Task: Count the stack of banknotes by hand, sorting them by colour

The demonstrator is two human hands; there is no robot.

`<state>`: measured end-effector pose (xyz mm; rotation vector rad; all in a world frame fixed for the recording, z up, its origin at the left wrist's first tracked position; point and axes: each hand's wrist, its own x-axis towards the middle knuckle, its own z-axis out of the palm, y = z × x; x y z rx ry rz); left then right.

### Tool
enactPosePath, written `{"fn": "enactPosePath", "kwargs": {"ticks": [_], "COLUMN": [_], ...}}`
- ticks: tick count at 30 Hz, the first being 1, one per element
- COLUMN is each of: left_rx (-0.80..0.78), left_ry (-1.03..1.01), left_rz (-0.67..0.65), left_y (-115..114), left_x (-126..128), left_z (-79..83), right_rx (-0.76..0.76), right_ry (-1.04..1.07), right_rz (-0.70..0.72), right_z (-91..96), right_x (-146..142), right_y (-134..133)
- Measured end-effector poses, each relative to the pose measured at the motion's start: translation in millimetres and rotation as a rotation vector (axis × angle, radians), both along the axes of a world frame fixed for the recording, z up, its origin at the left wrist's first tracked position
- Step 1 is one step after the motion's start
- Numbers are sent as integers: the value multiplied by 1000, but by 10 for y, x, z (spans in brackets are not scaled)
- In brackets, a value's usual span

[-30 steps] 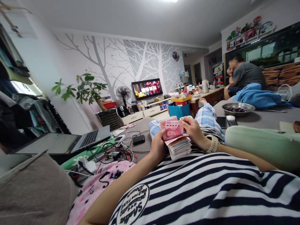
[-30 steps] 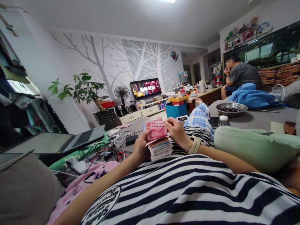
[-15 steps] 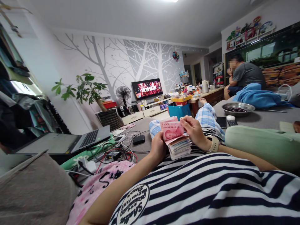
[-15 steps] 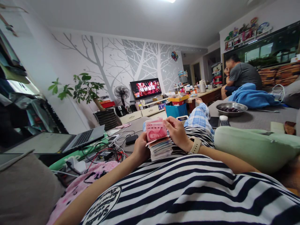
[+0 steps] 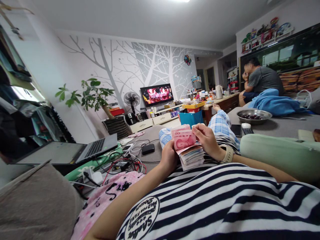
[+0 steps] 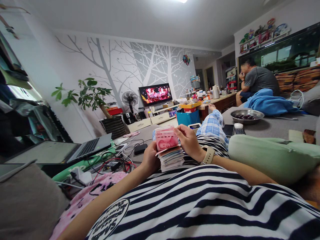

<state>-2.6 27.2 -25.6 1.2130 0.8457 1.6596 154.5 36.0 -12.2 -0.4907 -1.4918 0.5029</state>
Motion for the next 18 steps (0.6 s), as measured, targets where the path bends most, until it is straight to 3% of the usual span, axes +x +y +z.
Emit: {"fn": "enactPosePath", "kwargs": {"ticks": [14, 18], "left_rx": [30, -36], "left_ry": [31, -74], "left_rz": [-21, -64], "left_y": [48, 40], "left_x": [-26, -11], "left_z": [-41, -23], "right_rx": [-20, -3], "right_ry": [19, 11], "right_rz": [39, 36], "right_z": [-16, 2], "right_x": [-7, -1], "right_y": [14, -21]}}
